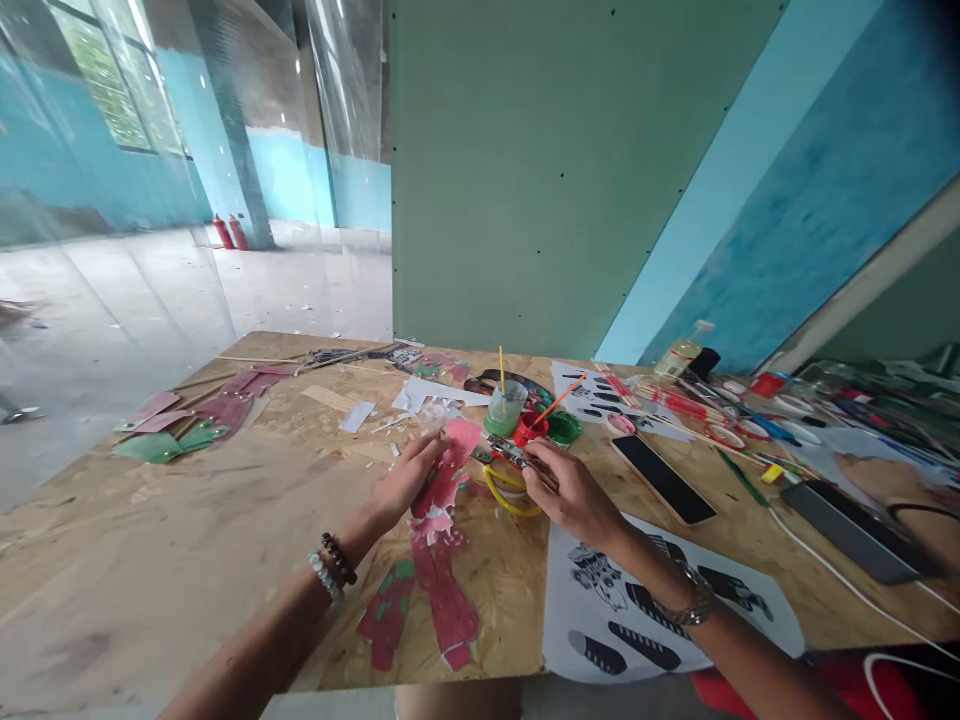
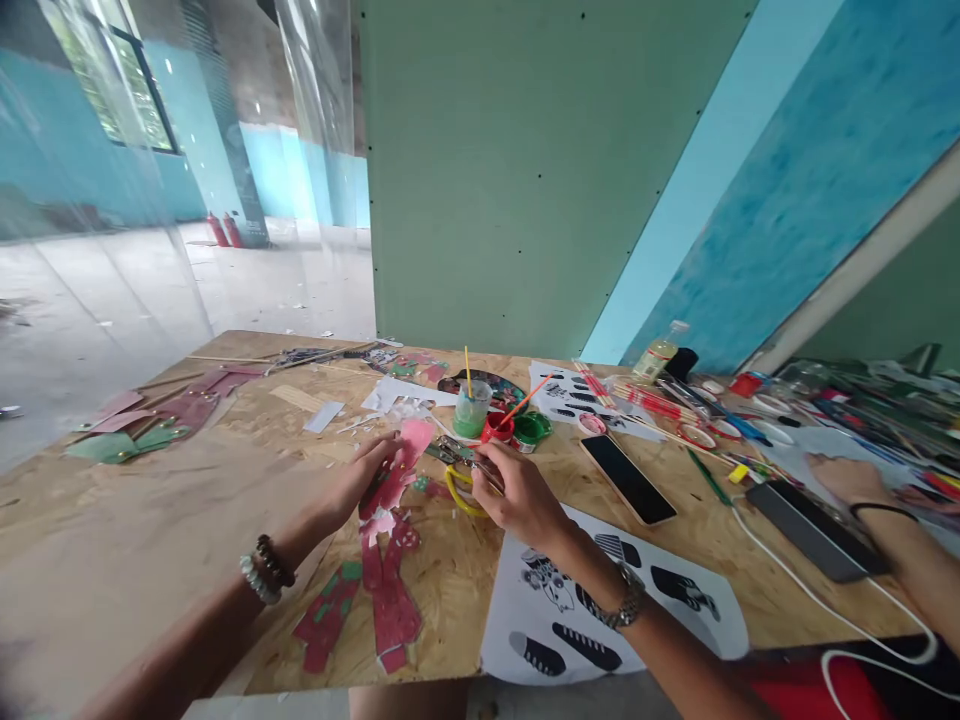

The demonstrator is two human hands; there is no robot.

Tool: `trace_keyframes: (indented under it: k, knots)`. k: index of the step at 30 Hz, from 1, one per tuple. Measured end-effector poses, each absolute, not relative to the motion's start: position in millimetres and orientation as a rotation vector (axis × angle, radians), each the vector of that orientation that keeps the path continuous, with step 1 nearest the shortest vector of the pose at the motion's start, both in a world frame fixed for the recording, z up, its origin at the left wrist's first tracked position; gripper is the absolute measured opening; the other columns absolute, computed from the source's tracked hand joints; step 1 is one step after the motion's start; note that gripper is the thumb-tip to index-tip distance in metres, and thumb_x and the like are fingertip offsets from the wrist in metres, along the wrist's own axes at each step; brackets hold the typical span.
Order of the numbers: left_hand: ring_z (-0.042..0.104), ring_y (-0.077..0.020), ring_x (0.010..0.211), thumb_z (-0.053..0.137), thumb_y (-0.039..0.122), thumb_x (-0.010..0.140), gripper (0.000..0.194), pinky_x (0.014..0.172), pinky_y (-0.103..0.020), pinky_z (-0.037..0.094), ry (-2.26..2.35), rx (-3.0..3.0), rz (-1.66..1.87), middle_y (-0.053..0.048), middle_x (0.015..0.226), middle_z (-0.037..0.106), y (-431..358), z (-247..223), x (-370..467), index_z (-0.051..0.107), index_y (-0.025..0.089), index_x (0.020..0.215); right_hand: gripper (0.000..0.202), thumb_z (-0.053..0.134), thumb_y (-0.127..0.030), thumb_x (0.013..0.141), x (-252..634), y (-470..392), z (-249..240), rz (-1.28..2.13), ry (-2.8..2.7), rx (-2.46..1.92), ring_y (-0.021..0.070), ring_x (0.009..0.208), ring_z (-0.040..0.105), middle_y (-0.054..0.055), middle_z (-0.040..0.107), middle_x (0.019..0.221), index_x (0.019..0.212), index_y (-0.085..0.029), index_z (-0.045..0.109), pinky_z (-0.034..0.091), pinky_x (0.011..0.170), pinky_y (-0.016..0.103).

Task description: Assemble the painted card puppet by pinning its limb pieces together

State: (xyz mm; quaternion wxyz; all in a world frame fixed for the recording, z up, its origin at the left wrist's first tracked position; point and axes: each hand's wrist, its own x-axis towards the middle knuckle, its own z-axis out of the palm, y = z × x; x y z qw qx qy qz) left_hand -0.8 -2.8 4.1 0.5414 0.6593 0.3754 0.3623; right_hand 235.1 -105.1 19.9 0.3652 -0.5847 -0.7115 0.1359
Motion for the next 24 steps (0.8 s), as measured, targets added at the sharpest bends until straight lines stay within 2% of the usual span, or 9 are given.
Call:
trace_keyframes:
  k: [2,5,7,10,13,16,19,24]
  knots:
    - [0.055,-0.0149,0.071,0.063,0.049,0.085,0.029,0.059,-0.023,0.041,0.903,1.496,0.834,0.0,0.076,0.061,-1,5,-1,0.059,0.02,0.08,0.023,0.056,-0.041,0.096,230,-89,23,0.365,-1.807,-1.439,0.0207,0.084,0.061,0.007,0.064,0.093,0.097,-0.019,0.061,0.052,0.077,0.032]
    - [0.038,-0.0085,0.05,0.068,0.058,0.082,0.041,0.045,-0.021,0.027,0.846,1.407,0.814,0.006,0.061,0.046,3,8,0,0.054,0.02,0.079,0.03,0.069,-0.048,0.089,231,-70,22,0.501,-1.667,-1.343,0.0174,0.075,0.059,0.005,0.061,0.088,0.089,-0.02,0.06,0.051,0.062,0.027]
    - [0.034,-0.0065,0.046,0.07,0.065,0.079,0.049,0.042,-0.02,0.022,0.802,1.374,0.877,0.007,0.06,0.044,7,9,0,0.054,0.019,0.082,0.038,0.075,-0.053,0.082,233,-62,18,0.663,-1.561,-1.313,0.0176,0.071,0.061,0.005,0.064,0.086,0.092,-0.019,0.061,0.048,0.05,0.024]
    - [0.033,-0.0049,0.046,0.071,0.069,0.077,0.053,0.042,-0.019,0.022,0.773,1.359,0.99,0.007,0.061,0.045,11,10,-1,0.055,0.018,0.084,0.048,0.078,-0.059,0.077,234,-57,11,0.913,-1.527,-1.338,0.0201,0.065,0.064,0.005,0.069,0.079,0.1,-0.017,0.068,0.044,0.038,0.023]
    - [0.034,-0.0047,0.047,0.072,0.067,0.079,0.052,0.043,-0.018,0.022,0.772,1.37,1.04,0.007,0.061,0.047,13,10,-2,0.058,0.017,0.085,0.043,0.079,-0.057,0.079,231,-62,5,0.981,-1.646,-1.332,0.0198,0.064,0.065,0.004,0.071,0.076,0.093,-0.016,0.075,0.051,0.048,0.026]
    - [0.039,-0.0057,0.051,0.075,0.062,0.078,0.049,0.047,-0.018,0.025,0.779,1.393,1.065,0.005,0.063,0.051,12,10,-2,0.063,0.016,0.087,0.04,0.073,-0.056,0.085,226,-69,2,0.929,-1.709,-1.31,0.0198,0.071,0.066,0.005,0.071,0.077,0.086,-0.016,0.074,0.053,0.06,0.028]
    - [0.043,-0.0074,0.057,0.075,0.057,0.081,0.043,0.051,-0.019,0.028,0.813,1.466,1.108,0.004,0.066,0.053,9,10,-1,0.065,0.015,0.087,0.043,0.063,-0.059,0.093,222,-75,2,0.886,-1.729,-1.33,0.0176,0.067,0.063,0.003,0.067,0.073,0.085,-0.017,0.069,0.049,0.06,0.027]
    - [0.04,-0.0083,0.058,0.071,0.052,0.087,0.037,0.052,-0.02,0.028,0.901,1.629,1.136,0.003,0.065,0.051,2,7,2,0.067,0.015,0.084,0.057,0.045,-0.067,0.1,215,-81,6,0.923,-1.697,-1.371,0.0151,0.057,0.052,0.001,0.054,0.061,0.07,-0.02,0.057,0.041,0.054,0.028]
